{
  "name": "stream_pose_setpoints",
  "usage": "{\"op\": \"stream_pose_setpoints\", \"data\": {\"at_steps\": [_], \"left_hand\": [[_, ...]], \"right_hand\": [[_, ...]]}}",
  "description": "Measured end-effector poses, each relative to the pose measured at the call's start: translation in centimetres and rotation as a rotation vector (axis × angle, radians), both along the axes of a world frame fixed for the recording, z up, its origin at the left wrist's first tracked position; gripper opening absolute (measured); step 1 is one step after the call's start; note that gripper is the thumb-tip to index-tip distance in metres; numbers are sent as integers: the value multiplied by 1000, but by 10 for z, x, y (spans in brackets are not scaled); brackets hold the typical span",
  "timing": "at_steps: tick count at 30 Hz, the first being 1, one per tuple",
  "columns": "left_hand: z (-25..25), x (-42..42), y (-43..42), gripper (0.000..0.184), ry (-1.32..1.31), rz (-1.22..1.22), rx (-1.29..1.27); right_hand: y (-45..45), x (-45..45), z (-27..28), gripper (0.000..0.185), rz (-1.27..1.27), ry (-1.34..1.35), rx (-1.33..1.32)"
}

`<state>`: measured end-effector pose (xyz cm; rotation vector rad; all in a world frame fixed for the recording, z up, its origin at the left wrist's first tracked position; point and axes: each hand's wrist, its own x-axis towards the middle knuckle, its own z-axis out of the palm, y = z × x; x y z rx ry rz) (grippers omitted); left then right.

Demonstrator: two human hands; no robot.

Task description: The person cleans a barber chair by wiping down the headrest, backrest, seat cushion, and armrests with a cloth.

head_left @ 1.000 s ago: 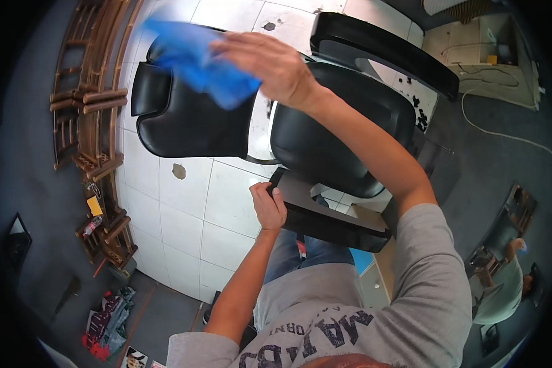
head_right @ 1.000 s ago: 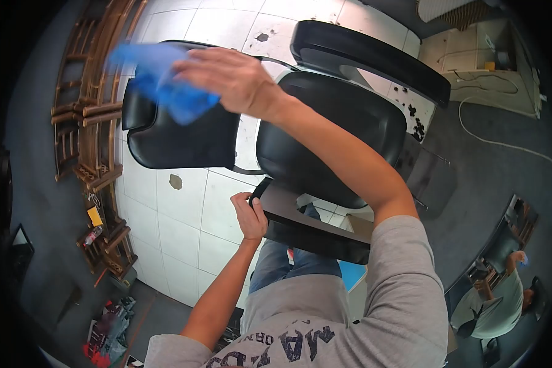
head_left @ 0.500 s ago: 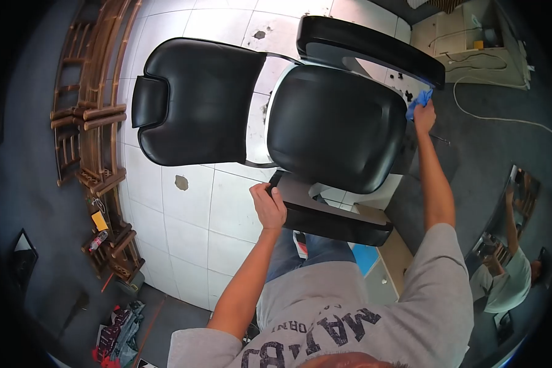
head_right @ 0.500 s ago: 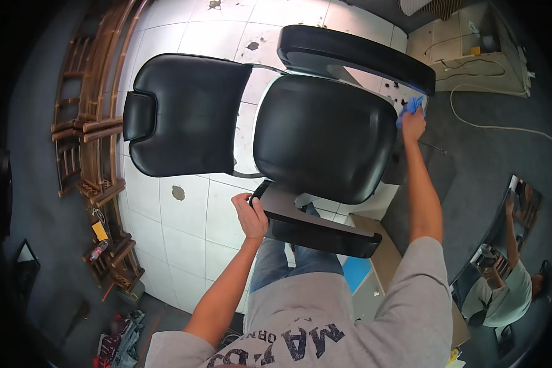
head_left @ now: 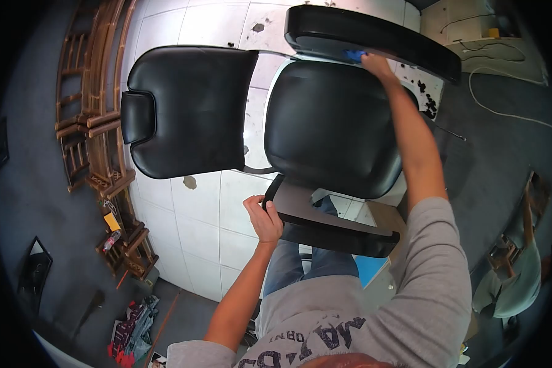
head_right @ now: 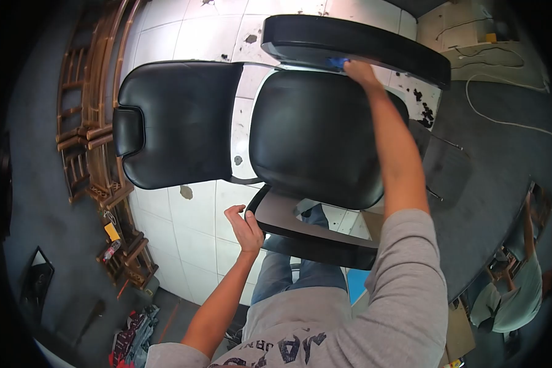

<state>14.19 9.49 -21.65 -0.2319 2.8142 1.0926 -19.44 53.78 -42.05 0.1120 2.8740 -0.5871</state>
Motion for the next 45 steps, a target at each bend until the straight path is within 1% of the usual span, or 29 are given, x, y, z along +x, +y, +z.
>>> {"op": "stream_pose_setpoints", "data": {"at_steps": [1, 3, 5, 6, 8, 11, 12, 13, 14, 15, 17, 20, 23, 25, 27, 29, 31, 34, 37, 39, 40, 43, 44, 45], "left_hand": [[2, -1, 0, 29, 4, -3, 4], [0, -1, 1, 29, 13, -12, 11], [-1, 0, -1, 28, 19, -24, 8], [-2, 1, -2, 28, 18, -30, -4], [-3, 1, -2, 28, 23, -35, -27], [0, -1, -2, 28, 14, -57, -9], [0, 2, -2, 28, 7, -51, -11], [-2, 1, -2, 28, 9, -50, -10], [-4, 1, -3, 28, 11, -50, -9], [-4, 1, -3, 28, 7, -49, -5], [-4, 1, -3, 28, 0, -48, 4], [-2, -1, -2, 28, 17, -55, 0], [-3, 1, -4, 27, 21, -59, -12], [0, 1, -3, 26, 28, -50, -4], [0, -1, -1, 26, 43, -41, 2], [1, -2, -1, 25, 57, -37, -1], [1, -2, -2, 27, 69, -40, -7], [2, -3, -2, 27, 62, -34, -19], [1, -2, -4, 26, 61, -43, -29], [0, -2, -2, 26, 57, -36, -25], [0, 0, -1, 26, 41, -26, -19], [-2, 2, -4, 26, 60, -26, -23], [-3, 2, -4, 26, 63, -20, -23], [-4, 0, -4, 25, 71, -9, -24]], "right_hand": [[12, 1, -7, 53, 15, -94, 22], [59, 5, -60, 57, 2, -147, 171], [78, 17, -9, 52, -313, -619, 401], [97, 25, -3, 49, -404, -761, 386], [146, 59, -49, 50, -527, -578, 583], [129, 74, -7, 57, -524, -648, 545], [131, 72, -24, 55, -522, -531, 399], [131, 63, -43, 52, -386, -441, 253], [122, 53, -50, 49, -248, -349, 109], [108, 46, -52, 45, -21, -162, 6], [27, 24, -40, 41, -8, 52, -210], [-27, 13, 17, 33, -100, -54, -119], [-37, 59, 27, 26, -483, 327, -523], [-63, 87, 70, 24, -594, 346, -463], [-88, 86, 80, 23, -505, 365, -274], [-115, 79, 63, 23, -223, 369, 42], [-152, 54, 61, 17, -234, 404, 76], [-203, 23, 53, 18, -360, 447, 196], [-229, 26, 91, 22, -339, 215, -209], [-254, 44, 107, 27, -54, 142, -567], [-266, 55, 117, 33, 76, 352, -509], [-284, 67, 114, 33, -130, 545, -650], [-291, 80, 101, 37, -181, 548, -631], [-299, 100, 85, 38, -30, 503, -481]]}}
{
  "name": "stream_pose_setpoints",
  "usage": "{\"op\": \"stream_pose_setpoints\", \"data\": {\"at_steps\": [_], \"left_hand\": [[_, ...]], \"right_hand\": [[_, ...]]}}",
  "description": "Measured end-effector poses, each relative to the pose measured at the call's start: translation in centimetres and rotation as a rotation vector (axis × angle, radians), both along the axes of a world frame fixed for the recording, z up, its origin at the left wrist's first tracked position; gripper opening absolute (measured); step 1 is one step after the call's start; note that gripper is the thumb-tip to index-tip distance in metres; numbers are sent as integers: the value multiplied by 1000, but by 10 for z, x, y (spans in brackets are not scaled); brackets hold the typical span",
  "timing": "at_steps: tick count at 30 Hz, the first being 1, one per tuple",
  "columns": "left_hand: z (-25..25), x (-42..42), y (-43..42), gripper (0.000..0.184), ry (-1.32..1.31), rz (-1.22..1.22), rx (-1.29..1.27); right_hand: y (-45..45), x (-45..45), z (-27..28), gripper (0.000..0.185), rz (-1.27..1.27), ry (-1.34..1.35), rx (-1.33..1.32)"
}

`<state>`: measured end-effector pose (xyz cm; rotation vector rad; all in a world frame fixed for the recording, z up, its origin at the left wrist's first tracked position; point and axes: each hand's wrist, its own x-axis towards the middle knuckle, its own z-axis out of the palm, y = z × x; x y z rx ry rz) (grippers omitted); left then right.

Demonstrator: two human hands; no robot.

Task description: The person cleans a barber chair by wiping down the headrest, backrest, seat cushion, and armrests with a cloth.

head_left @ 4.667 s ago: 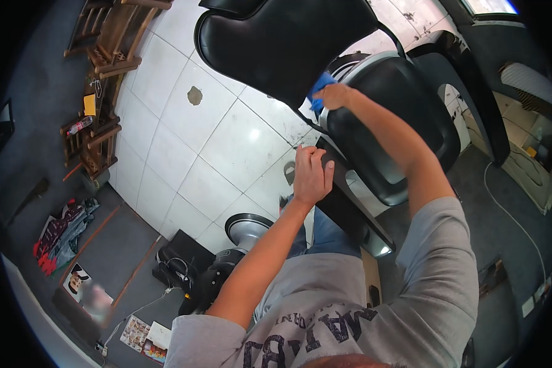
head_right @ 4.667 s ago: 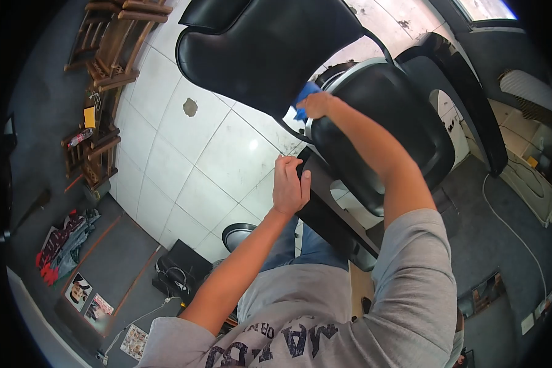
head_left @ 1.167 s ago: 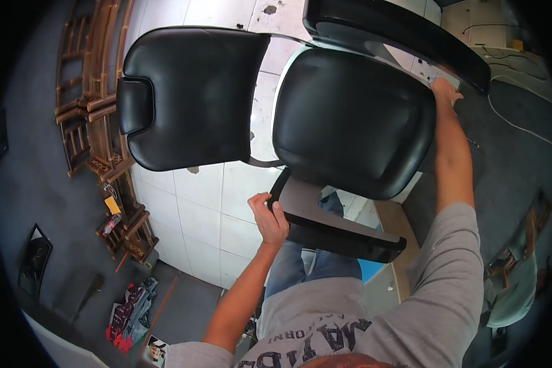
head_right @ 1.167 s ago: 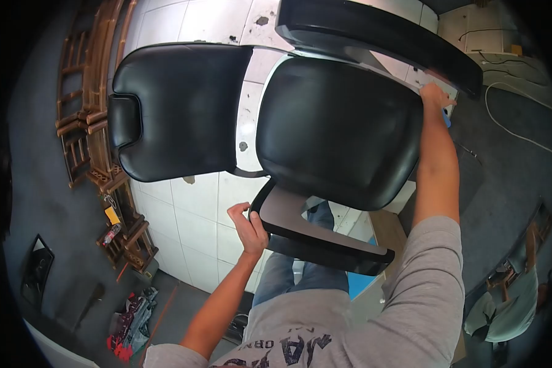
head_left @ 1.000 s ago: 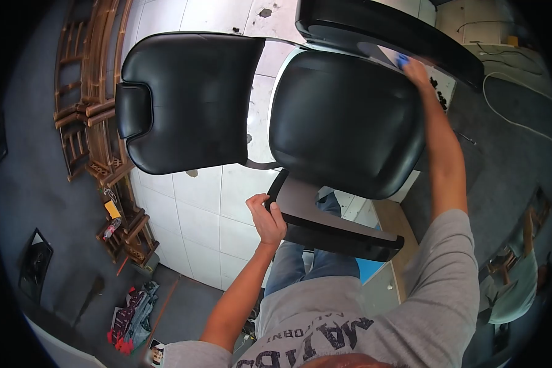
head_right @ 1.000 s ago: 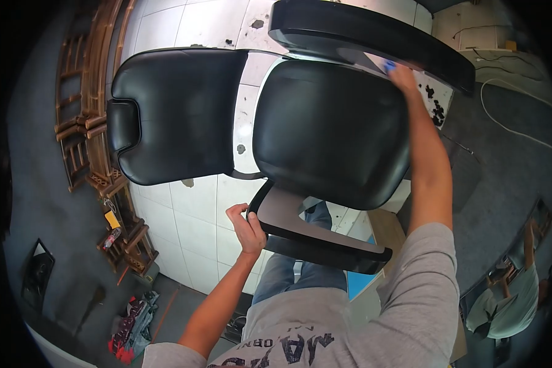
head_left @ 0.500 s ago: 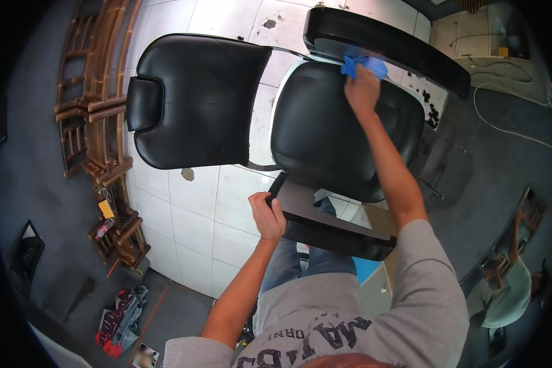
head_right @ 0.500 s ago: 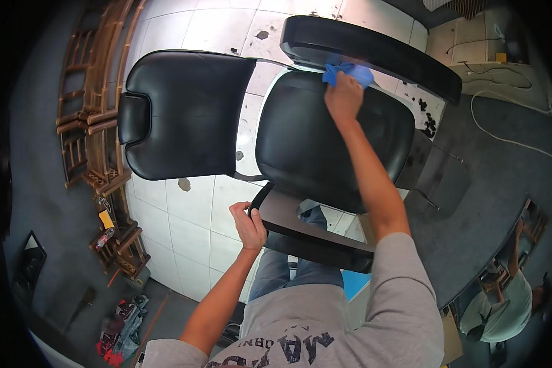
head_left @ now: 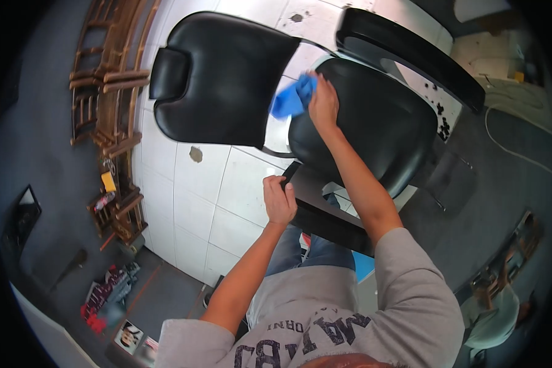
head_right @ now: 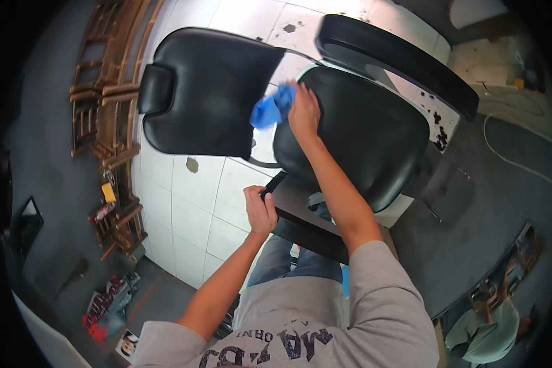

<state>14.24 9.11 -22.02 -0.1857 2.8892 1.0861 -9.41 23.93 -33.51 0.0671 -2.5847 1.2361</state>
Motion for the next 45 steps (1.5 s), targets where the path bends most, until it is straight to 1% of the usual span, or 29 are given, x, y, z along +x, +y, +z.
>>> {"op": "stream_pose_setpoints", "data": {"at_steps": [1, 2, 3, 4, 5, 7, 8, 10, 12, 13, 14, 15, 17, 18, 20, 21, 24, 26, 28, 30, 32, 33, 34, 36, 39, 40, 42, 44, 45], "left_hand": [[1, -1, 0, 23, 30, -22, -16], [1, 1, 0, 23, 36, -22, -12], [-3, 0, -2, 22, 48, -22, -9], [-5, 1, -4, 22, 53, -21, -7], [-4, 1, -4, 22, 64, -10, 1], [3, 2, -2, 22, 44, 18, -7], [3, 0, -1, 22, 40, 29, -8], [0, 3, -2, 23, 46, 35, 6], [-4, 4, -3, 26, 54, 42, 22], [-5, 5, -3, 25, 55, 44, 34], [-4, 5, -2, 25, 55, 46, 32], [-2, 4, -2, 25, 56, 49, 28], [-2, 3, -2, 26, 60, 64, 46], [-2, 3, -3, 25, 77, 62, 30], [0, 0, -2, 23, 110, 57, 4], [1, 3, -2, 23, 98, 57, 1], [1, 0, -4, 24, 95, 72, -11], [3, 0, -3, 24, 95, 75, -11], [3, -3, -4, 24, 98, 80, -17], [3, 1, -3, 24, 89, 82, -14], [2, 0, -3, 24, 91, 84, -14], [2, 1, -3, 24, 96, 88, -10], [2, 2, -3, 24, 102, 91, -7], [1, 2, -3, 24, 115, 94, -4], [0, 1, -2, 25, 138, 95, -2], [1, 1, -2, 25, 143, 93, -3], [-1, 3, -2, 25, 129, 92, 3], [-6, 5, -2, 26, 94, 88, 18], [-5, 5, -3, 26, 87, 89, 21]], "right_hand": [[-9, 30, -8, 40, 113, -17, 180], [-17, 63, -1, 42, 417, -285, 203], [-23, 94, -12, 39, 580, -133, 33], [-26, 118, -3, 31, 684, -189, 50], [-27, 118, 24, 23, 697, -705, -79], [-33, 105, 24, 20, 353, -708, -207], [-37, 91, 23, 20, 176, -700, -266], [-50, 31, 59, 24, -38, -591, -493], [-80, -27, 102, 30, -55, -289, -628], [-96, -57, 124, 30, -61, -475, -586], [-121, -84, 129, 28, -6, -114, -596], [-142, -107, 145, 27, 32, 43, -607], [-186, -154, 129, 29, 179, 382, -373], [-208, -164, 120, 32, 272, 346, -227], [-232, -139, 93, 35, 473, 349, 37], [-230, -123, 87, 38, 440, 336, 41], [-226, -83, 76, 39, 306, 114, 88], [-220, -47, 73, 36, 274, 36, 111], [-203, -30, 80, 31, 302, -484, -224], [-177, -16, 64, 32, 126, -823, -841], [-157, -18, 43, 37, -170, -897, -1313], [-149, -26, 51, 45, -158, -933, -1611], [-136, -35, 58, 49, -111, -1031, -1778], [-131, -61, 107, 36, 80, -1091, -1821], [-158, -110, 87, 33, 187, -711, -1496], [-170, -125, 101, 44, 129, -613, -1417], [-196, -150, 135, 45, 34, -284, -1101], [-216, -171, 148, 43, 68, 16, -513], [-226, -179, 129, 55, 230, -19, -549]]}}
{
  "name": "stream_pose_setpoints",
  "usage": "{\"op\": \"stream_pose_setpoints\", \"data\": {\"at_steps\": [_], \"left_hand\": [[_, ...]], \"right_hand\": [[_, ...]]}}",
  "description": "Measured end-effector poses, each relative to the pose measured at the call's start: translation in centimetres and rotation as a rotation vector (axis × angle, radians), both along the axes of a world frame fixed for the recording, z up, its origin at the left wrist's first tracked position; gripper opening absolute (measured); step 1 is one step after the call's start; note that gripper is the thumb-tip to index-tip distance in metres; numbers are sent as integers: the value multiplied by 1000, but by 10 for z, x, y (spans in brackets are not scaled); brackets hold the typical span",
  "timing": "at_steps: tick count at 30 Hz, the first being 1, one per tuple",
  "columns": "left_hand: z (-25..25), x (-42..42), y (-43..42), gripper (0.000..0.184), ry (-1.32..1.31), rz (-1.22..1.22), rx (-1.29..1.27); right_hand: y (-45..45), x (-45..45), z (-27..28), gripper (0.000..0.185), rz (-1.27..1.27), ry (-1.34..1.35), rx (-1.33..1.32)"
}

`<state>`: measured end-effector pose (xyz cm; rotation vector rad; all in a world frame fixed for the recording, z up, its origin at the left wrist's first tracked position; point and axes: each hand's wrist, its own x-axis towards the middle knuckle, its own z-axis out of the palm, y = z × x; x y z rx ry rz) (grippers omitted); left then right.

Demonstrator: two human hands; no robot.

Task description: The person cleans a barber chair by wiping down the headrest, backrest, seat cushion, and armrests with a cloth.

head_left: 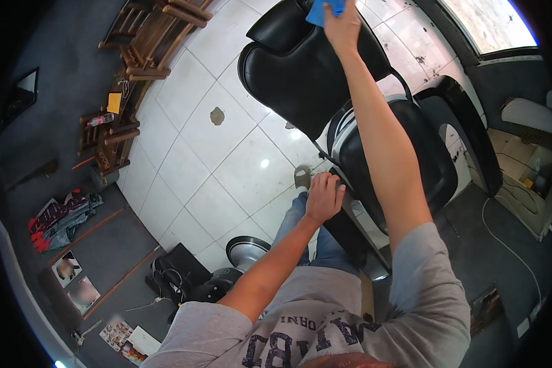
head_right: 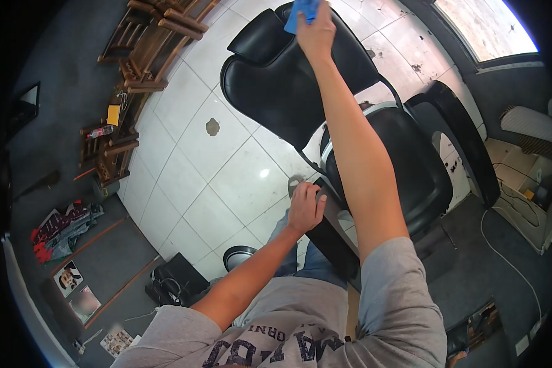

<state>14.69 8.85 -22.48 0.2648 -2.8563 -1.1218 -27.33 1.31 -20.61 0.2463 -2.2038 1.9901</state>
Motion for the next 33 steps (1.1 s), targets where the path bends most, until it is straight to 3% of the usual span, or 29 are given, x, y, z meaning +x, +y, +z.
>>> {"op": "stream_pose_setpoints", "data": {"at_steps": [1, 3, 4, 13, 15, 17, 19, 20, 21, 22, 23, 25, 29, 30, 33], "left_hand": [[2, -1, 0, 26, -6, 1, 4], [1, -1, 0, 27, 1, -3, 11], [0, 0, 0, 27, 11, -8, 14], [-15, 14, -5, 40, -36, -157, -15], [-41, 31, -2, 46, -14, -208, 83], [-100, 61, 13, 50, -127, -109, 504], [-132, 82, 22, 53, -230, 2, 752], [-122, 73, 17, 53, -108, -114, 531], [-89, 53, 12, 51, -184, -108, 408], [-38, 20, 7, 50, -252, -103, 284], [-9, 2, 0, 49, -318, -95, 157], [-8, 1, -4, 43, -204, -102, 143], [-4, -15, -59, 34, 125, -52, 380], [-9, -15, -81, 36, -1, -44, 302], [-26, -48, -168, 42, 84, 361, 187]], "right_hand": [[-10, -7, -18, 69, 164, 8, -35], [-15, 23, -13, 46, -16, 366, 362], [-20, 31, -19, 51, -13, 363, 393], [-49, 136, -9, 38, -51, -171, 547], [-64, 167, 1, 41, 34, -79, 526], [-81, 182, 9, 42, 102, -188, 412], [-79, 186, 31, 42, 521, -339, 47], [-72, 193, 55, 43, 566, -383, 40], [-64, 206, 77, 45, 609, -431, 33], [-63, 217, 73, 44, 558, -456, 25], [-60, 228, 66, 43, 472, -549, -164], [-49, 243, 51, 40, 302, -717, -549], [1, 214, 20, 41, -140, -814, -814], [15, 196, 13, 41, -189, -820, -806], [24, 145, -1, 37, -279, -658, -567]]}}
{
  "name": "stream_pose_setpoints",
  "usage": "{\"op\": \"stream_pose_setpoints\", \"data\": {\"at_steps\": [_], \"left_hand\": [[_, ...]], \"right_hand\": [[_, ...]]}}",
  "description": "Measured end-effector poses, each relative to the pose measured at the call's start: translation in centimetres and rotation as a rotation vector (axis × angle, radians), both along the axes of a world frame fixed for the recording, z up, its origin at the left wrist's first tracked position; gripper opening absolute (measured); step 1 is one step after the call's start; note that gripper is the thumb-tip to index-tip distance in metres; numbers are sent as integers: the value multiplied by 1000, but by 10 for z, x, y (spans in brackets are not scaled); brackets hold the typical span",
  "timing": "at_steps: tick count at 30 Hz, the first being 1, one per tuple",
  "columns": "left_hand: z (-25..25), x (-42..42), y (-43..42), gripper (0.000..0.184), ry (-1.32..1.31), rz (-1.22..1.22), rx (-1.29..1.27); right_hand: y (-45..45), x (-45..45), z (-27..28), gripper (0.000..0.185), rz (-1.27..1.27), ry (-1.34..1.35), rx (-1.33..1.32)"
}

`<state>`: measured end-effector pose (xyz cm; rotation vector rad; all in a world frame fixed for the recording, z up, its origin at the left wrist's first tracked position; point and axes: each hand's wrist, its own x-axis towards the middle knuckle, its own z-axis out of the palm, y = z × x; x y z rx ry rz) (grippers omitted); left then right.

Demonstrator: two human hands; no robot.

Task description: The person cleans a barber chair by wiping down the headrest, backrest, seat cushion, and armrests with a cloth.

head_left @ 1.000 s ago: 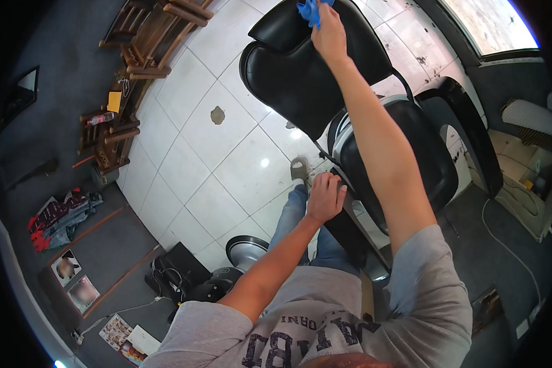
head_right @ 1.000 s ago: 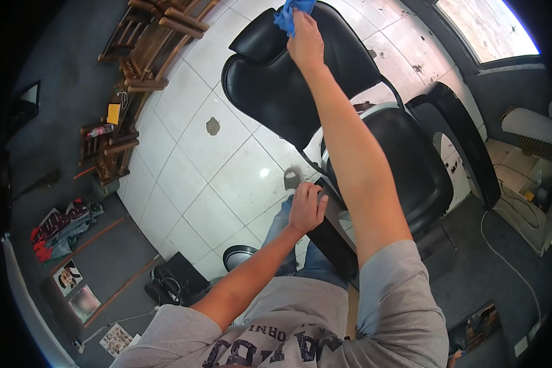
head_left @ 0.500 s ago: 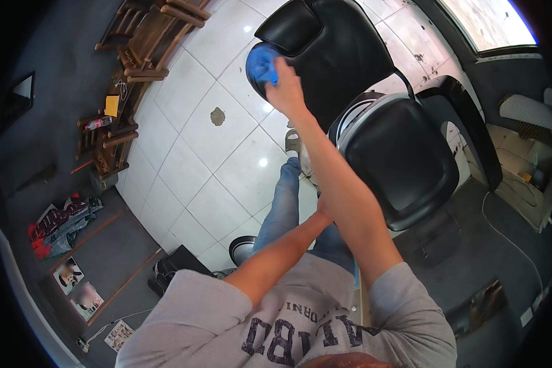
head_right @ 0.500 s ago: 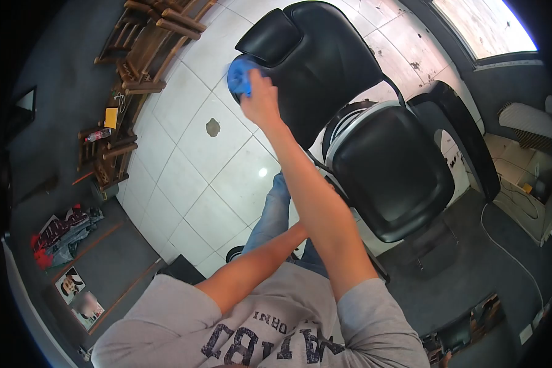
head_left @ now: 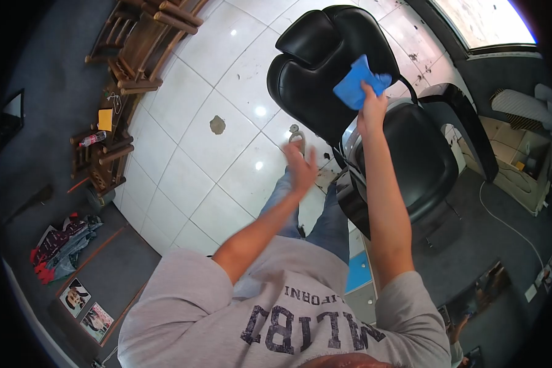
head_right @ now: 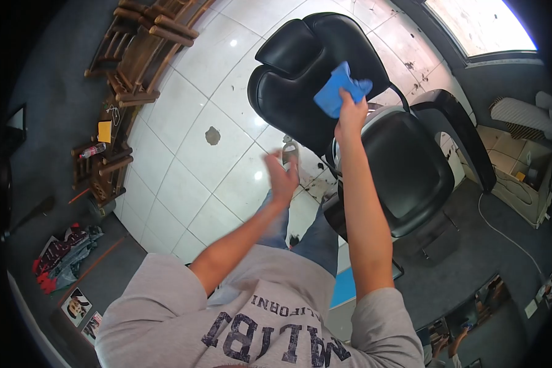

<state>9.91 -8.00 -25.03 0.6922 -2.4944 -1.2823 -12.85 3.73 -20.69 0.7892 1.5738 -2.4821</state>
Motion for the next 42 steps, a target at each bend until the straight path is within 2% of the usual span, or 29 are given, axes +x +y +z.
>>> {"op": "stream_pose_setpoints", "data": {"at_steps": [2, 5, 8, 9, 13, 16, 19, 20, 22, 24, 27, 32, 34, 37, 38, 40, 42], "left_hand": [[15, -50, -58, 48, 91, 127, -161], [40, -133, -106, 81, 216, 159, -46], [29, -174, -123, 87, 9, -42, 157], [29, -174, -124, 87, -3, -51, 164], [26, -188, -127, 86, 19, -85, 164], [30, -185, -127, 86, -19, -85, 172], [35, -179, -120, 88, 14, -54, 200], [34, -176, -119, 88, 9, -51, 193], [32, -180, -120, 87, 23, -53, 172], [38, -179, -118, 87, -7, -47, 186], [38, -181, -119, 86, -22, -39, 198], [33, -183, -117, 85, -19, -14, 141], [27, -181, -115, 85, -1, -16, 112], [30, -181, -117, 83, -12, -27, 139], [30, -181, -117, 83, -6, -32, 142], [28, -182, -118, 82, 5, -37, 142], [34, -183, -117, 81, 6, -37, 157]], "right_hand": [[-29, -23, 31, 34, 42, 107, 238], [-82, -39, 75, 30, 309, 457, 575], [-118, -39, 68, 38, 519, 1007, 987], [-120, -31, 52, 46, 719, 861, 1149], [-106, -14, 15, 56, 609, 938, 1039], [-83, 10, 0, 57, 513, 800, 1123], [-37, 14, -20, 54, 678, 676, 1119], [-28, 5, -22, 45, 702, 624, 1198], [-18, -24, -28, 44, 582, 369, 1377], [-10, -62, -19, 47, 260, 239, 1145], [-13, -103, -13, 50, 283, 331, 1252], [-75, -26, -17, 50, 393, 448, 1278], [-83, 18, -9, 50, 533, 471, 1154], [-61, 15, 17, 42, 593, 256, 541], [-54, 2, 14, 30, 446, 225, 405], [-43, -41, 26, 26, 152, 207, 533], [-37, -88, 32, 32, 77, 233, 699]]}}
